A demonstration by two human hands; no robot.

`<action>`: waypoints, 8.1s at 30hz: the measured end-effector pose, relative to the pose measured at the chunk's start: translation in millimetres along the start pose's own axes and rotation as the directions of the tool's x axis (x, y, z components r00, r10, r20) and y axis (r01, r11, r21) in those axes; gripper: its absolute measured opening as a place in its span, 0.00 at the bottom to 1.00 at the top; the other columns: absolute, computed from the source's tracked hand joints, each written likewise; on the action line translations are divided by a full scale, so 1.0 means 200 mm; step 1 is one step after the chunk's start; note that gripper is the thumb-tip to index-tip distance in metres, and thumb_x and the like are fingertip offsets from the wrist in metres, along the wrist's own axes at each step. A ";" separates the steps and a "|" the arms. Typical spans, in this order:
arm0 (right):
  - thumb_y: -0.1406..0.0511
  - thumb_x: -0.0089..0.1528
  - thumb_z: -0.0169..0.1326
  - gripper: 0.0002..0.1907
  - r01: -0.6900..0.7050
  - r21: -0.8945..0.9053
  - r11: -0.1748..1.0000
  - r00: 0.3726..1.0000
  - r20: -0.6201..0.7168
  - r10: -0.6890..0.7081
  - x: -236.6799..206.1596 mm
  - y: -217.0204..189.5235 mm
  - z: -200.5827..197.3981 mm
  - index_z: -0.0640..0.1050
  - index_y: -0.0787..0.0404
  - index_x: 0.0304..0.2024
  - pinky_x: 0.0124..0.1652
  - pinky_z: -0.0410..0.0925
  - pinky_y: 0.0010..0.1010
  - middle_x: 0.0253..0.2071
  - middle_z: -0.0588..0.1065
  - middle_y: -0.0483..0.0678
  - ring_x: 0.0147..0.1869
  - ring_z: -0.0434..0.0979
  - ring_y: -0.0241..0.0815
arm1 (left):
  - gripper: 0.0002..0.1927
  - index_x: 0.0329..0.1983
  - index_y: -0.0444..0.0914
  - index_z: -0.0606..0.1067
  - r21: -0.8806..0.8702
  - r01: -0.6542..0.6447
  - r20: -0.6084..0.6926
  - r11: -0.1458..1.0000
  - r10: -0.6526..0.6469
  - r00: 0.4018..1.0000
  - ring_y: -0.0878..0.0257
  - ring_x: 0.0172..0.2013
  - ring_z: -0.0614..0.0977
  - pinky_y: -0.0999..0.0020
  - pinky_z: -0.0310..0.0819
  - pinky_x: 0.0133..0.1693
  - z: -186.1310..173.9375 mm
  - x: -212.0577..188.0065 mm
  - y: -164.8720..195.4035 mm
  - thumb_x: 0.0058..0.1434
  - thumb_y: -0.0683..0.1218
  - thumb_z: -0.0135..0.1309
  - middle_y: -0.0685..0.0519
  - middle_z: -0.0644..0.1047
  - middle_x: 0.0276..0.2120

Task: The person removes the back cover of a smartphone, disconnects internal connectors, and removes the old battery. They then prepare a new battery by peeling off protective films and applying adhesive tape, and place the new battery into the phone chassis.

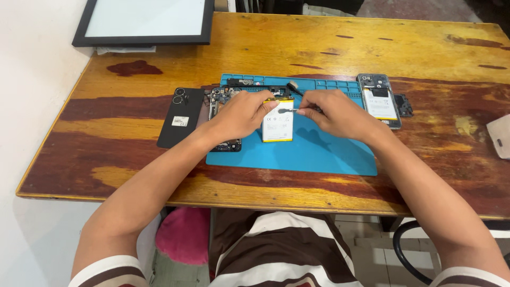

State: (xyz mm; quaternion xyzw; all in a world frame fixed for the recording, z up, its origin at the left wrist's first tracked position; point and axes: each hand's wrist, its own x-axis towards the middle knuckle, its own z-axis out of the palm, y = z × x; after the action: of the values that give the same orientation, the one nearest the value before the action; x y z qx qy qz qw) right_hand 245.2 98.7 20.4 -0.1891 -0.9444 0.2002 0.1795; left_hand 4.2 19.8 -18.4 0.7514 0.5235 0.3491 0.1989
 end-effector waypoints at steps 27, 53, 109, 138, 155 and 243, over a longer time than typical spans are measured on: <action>0.50 0.59 0.63 0.21 -0.279 -0.388 0.878 0.960 -0.090 0.265 -0.04 -0.18 -0.02 0.80 0.60 0.27 0.29 0.69 0.46 0.18 0.75 0.54 0.25 0.78 0.58 | 0.17 0.34 0.33 0.74 0.071 -0.058 -0.005 0.996 0.059 0.998 0.47 0.17 0.75 0.55 0.64 0.23 -0.02 -0.01 0.03 0.72 0.51 0.50 0.42 0.73 0.15; 0.46 0.59 0.62 0.25 -0.332 -0.350 0.876 0.942 -0.076 0.327 -0.02 -0.18 0.03 0.78 0.59 0.24 0.25 0.67 0.45 0.15 0.73 0.51 0.22 0.76 0.55 | 0.17 0.32 0.35 0.75 0.014 -0.145 -0.027 0.989 0.146 0.989 0.46 0.20 0.79 0.57 0.68 0.22 0.01 -0.02 0.03 0.68 0.54 0.53 0.41 0.77 0.20; 0.48 0.57 0.64 0.22 -0.346 -0.292 0.892 0.938 -0.104 0.330 -0.01 -0.21 0.05 0.79 0.59 0.23 0.25 0.67 0.45 0.16 0.75 0.51 0.23 0.77 0.55 | 0.23 0.23 0.35 0.74 0.071 -0.107 -0.046 0.992 0.111 0.993 0.47 0.15 0.72 0.55 0.62 0.20 0.02 -0.03 0.04 0.68 0.55 0.53 0.42 0.72 0.15; 0.45 0.59 0.62 0.25 -0.082 -0.386 0.919 0.997 -0.030 0.076 -0.03 -0.10 0.07 0.78 0.58 0.24 0.22 0.64 0.43 0.16 0.74 0.49 0.21 0.75 0.53 | 0.21 0.31 0.35 0.77 0.010 -0.108 0.106 0.994 0.107 0.989 0.55 0.19 0.80 0.61 0.68 0.23 0.01 0.02 -0.05 0.71 0.56 0.52 0.45 0.80 0.22; 0.47 0.57 0.63 0.23 -0.094 -0.409 0.908 0.995 -0.005 0.101 -0.04 -0.13 0.07 0.78 0.58 0.23 0.24 0.65 0.46 0.16 0.73 0.52 0.23 0.75 0.57 | 0.21 0.30 0.36 0.77 0.011 -0.094 0.102 0.996 0.092 0.991 0.57 0.17 0.79 0.61 0.67 0.21 0.02 0.02 -0.05 0.70 0.57 0.51 0.46 0.80 0.21; 0.65 0.58 0.63 0.13 -0.275 -0.122 0.954 0.900 0.316 0.300 0.00 0.05 -0.09 0.85 0.58 0.45 0.32 0.72 0.36 0.29 0.82 0.50 0.29 0.80 0.42 | 0.25 0.52 0.44 0.79 0.439 -0.219 0.354 0.871 0.056 0.933 0.49 0.47 0.81 0.52 0.75 0.46 -0.14 -0.05 0.08 0.48 0.39 0.65 0.51 0.80 0.43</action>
State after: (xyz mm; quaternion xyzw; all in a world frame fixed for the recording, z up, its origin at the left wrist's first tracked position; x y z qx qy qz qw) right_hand 256.0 113.0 30.0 -0.2968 -0.9295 0.2182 -0.0200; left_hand -7.3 2.4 7.9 0.8605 0.4960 0.0937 0.0691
